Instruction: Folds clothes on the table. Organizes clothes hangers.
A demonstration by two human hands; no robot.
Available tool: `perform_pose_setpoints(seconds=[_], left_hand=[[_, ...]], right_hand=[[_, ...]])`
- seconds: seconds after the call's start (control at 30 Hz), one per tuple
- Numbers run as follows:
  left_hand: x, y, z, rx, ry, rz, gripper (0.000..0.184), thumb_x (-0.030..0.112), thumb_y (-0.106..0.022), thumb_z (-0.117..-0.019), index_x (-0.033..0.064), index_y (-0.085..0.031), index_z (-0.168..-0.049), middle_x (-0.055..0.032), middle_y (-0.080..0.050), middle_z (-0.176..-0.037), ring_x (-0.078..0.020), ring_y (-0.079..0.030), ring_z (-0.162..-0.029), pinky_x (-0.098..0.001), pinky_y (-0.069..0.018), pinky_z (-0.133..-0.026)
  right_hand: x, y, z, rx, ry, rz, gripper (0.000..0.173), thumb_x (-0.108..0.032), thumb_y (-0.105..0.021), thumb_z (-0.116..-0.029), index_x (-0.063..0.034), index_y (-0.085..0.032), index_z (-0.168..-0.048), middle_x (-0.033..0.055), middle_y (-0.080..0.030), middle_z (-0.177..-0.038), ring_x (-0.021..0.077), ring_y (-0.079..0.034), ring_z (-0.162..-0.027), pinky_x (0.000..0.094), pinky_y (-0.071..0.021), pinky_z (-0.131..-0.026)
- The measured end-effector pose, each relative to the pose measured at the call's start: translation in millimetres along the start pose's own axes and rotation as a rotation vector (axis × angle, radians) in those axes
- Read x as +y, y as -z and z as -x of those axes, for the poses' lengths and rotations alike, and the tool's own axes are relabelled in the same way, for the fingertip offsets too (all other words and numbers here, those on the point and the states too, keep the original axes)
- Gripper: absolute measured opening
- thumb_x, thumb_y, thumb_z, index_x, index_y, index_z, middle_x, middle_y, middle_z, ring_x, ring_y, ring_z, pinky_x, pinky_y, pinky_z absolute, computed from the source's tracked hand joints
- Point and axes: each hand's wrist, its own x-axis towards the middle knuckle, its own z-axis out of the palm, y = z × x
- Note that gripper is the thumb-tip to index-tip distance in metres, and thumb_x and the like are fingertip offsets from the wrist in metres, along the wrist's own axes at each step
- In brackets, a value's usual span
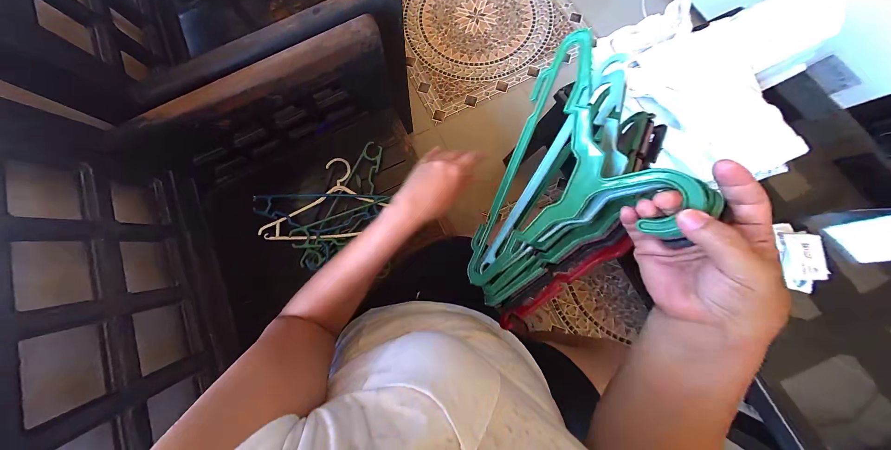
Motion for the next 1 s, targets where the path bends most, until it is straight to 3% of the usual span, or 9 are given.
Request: perform_pose_setpoints(seconds=[0.1,0.23,0.37,0.53,0.73,0.77,0.83,0.9,1.0], left_hand=[[-76.8,-0.3,25.3,-0.429,0.565,-0.146,0.037,0.025,-0.06,-0.1039,-0.0005,-0.065,-0.13,-0.0299,-0.065,-0.124,-0.0499,-0.062,-0.118,-0.0719,-0.0463,-0.097],[-159.3,-19.6,82.2,-0.494,0.904,-0.23,0.035,0.022,-0.066,-0.0997,-0.0069,-0.068,-0.119,-0.0323,-0.064,-0.125,-0.0509,-0.06,-0.12,-0.0726,-0.0456,-0.096],[-197.8,-40.0,122.1,-0.413,0.801,-0.164,0.033,0.021,-0.07,-0.0976,-0.0041,-0.068,-0.119,-0.0298,-0.064,-0.125,-0.0488,-0.06,-0.12,-0.0683,-0.0458,-0.101],[-191.7,-22.4,129.8,-0.359,0.718,-0.138,0.03,0.017,-0.053,-0.1074,0.0033,-0.068,-0.129,-0.0258,-0.068,-0.124,-0.0469,-0.062,-0.12,-0.0675,-0.0448,-0.102],[-169.4,42.3,114.4,0.132,0.478,0.041,0.035,0.016,-0.048,-0.1091,-0.0042,-0.064,-0.132,-0.0278,-0.066,-0.127,-0.0431,-0.064,-0.119,-0.0629,-0.0455,-0.105],[-166.3,48.5,108.3,0.258,0.46,0.146,0.034,0.015,-0.047,-0.1089,-0.005,-0.064,-0.13,-0.0231,-0.07,-0.119,-0.0326,-0.068,-0.108,-0.0512,-0.0511,-0.099],[-149.2,50.1,87.4,0.495,0.422,0.487,0.028,0.013,-0.043,-0.1082,0.0006,-0.064,-0.121,0.001,-0.06,-0.081,-0.0026,-0.051,-0.064,-0.0193,-0.0452,-0.06],[-106.4,51.7,61.8,0.534,0.462,0.944,0.026,0.015,-0.037,-0.1109,0.0093,-0.061,-0.117,0.0113,-0.05,-0.067,0.0036,-0.041,-0.049,-0.0128,-0.0364,-0.045],[-45.7,36.0,34.0,0.289,0.48,1.277,0.027,0.016,-0.033,-0.1107,0.0111,-0.059,-0.115,0.0108,-0.05,-0.063,0.0036,-0.041,-0.045,-0.0119,-0.036,-0.04]], right_hand=[[1.2,6.0,1.9,-0.03,0.022,-0.009,0.033,-0.009,-0.069,-0.0896,-0.0249,-0.071,-0.118,-0.0025,-0.073,-0.089,0.0116,-0.072,-0.081,0.0321,-0.0635,-0.078],[2.8,8.9,3.5,0.006,-0.005,0.012,0.022,-0.012,-0.062,-0.0975,-0.0221,-0.07,-0.115,-0.0022,-0.073,-0.091,0.0117,-0.072,-0.083,0.0306,-0.0637,-0.079],[5.4,9.6,1.9,0.116,-0.093,0.008,0.026,-0.008,-0.048,-0.1024,-0.0202,-0.068,-0.113,-0.001,-0.073,-0.092,0.0128,-0.073,-0.085,0.0317,-0.064,-0.08],[8.0,7.8,3.7,0.145,-0.133,-0.012,0.027,-0.009,-0.043,-0.1047,-0.0198,-0.068,-0.11,-0.0005,-0.073,-0.09,0.0131,-0.074,-0.085,0.0319,-0.0641,-0.079],[7.3,3.2,2.9,0.162,-0.138,-0.027,0.028,-0.012,-0.04,-0.1064,-0.0181,-0.067,-0.111,0.0009,-0.074,-0.089,0.0138,-0.074,-0.084,0.0322,-0.064,-0.079],[7.4,2.1,2.7,0.16,-0.133,-0.041,0.027,-0.013,-0.04,-0.1062,-0.0176,-0.066,-0.112,0.0017,-0.074,-0.09,0.0146,-0.074,-0.085,0.0327,-0.0641,-0.079],[6.6,0.1,3.1,0.138,-0.124,-0.076,0.027,-0.014,-0.04,-0.1061,-0.0163,-0.066,-0.114,0.0044,-0.075,-0.095,0.0171,-0.075,-0.089,0.0344,-0.0641,-0.082],[6.3,-1.4,4.5,0.108,-0.112,-0.115,0.03,-0.015,-0.039,-0.1067,-0.0147,-0.067,-0.119,0.0077,-0.075,-0.101,0.02,-0.075,-0.093,0.0361,-0.0639,-0.084],[4.9,-3.2,8.0,0.043,-0.079,-0.162,0.03,-0.02,-0.044,-0.1067,-0.0138,-0.067,-0.123,0.0105,-0.075,-0.107,0.0224,-0.075,-0.097,0.0369,-0.0633,-0.087]])
